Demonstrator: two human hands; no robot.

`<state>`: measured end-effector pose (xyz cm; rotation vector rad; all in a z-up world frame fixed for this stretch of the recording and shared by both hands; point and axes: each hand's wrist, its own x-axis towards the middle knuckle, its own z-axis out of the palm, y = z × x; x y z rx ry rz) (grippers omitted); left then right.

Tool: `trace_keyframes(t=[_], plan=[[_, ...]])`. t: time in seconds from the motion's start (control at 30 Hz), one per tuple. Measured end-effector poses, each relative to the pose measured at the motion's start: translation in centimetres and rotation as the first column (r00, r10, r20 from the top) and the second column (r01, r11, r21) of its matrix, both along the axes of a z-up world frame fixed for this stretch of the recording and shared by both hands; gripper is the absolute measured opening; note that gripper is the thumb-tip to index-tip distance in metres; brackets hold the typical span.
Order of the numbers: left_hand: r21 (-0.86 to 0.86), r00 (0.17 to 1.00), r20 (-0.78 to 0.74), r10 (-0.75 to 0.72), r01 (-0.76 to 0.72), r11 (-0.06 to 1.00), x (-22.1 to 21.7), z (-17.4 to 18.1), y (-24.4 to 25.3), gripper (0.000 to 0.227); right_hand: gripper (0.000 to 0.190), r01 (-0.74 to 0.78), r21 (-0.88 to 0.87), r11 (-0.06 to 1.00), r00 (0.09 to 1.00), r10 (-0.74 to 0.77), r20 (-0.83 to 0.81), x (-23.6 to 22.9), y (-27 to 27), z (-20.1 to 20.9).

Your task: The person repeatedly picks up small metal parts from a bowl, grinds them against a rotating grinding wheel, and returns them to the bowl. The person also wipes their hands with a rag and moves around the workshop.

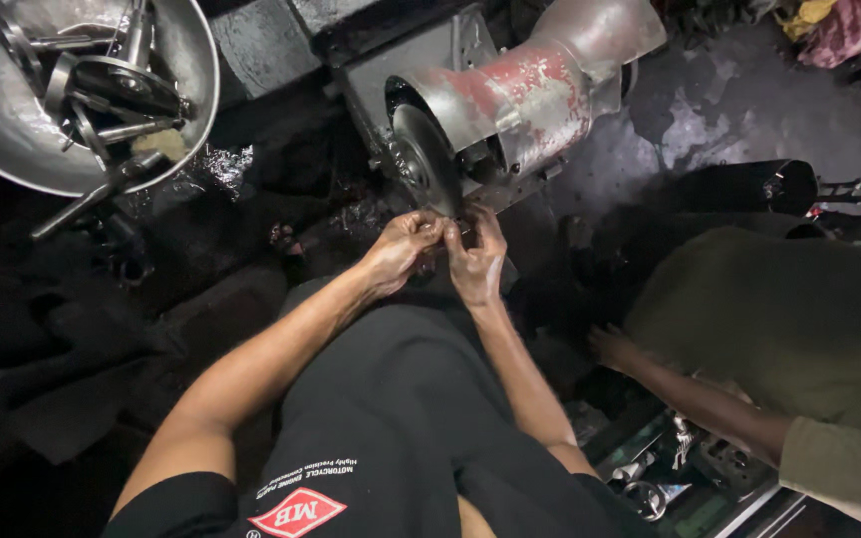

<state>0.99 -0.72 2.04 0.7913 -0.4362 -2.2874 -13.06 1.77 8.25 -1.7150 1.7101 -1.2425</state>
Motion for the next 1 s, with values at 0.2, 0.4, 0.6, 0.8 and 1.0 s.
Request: trace_keyframes(t=[0.2,0.4,0.6,0.8,1.0], plan=[[0.033,1.0,-0.031,-0.004,0.005,0.999,-0.4,0.3,0.3,0.018,0.028,0.013,0.101,0.995,0.998,-0.02,0.065,0.1,0.2,0.7],[-0.05,0.956,-0.286,-0.06,0.048,0.998,0.0,1.3,0.0,0.023,0.027,0.005,0.174,0.985,0.987,-0.032,0.156,0.3,-0.1,0.9],[-0.002,0.997,0.06,-0.045,0.046,0.999,0.0,0.2,-0.1,0.022,0.028,-0.02,0.045,0.999,1.0,0.019,0.024,0.0,-0.3,0.9],[-0.075,1.0,-0.019,0.011,-0.012,0.997,-0.2,-1.2,0.2,0.023,0.031,-0.024,0.036,0.999,0.999,0.023,0.028,0.0,-0.3,0.9],[0.023,0.988,-0.155,-0.028,0.032,0.999,0.0,0.0,0.3,0.023,0.029,0.01,0.077,0.997,0.999,-0.013,0.042,0.1,0.0,0.8]])
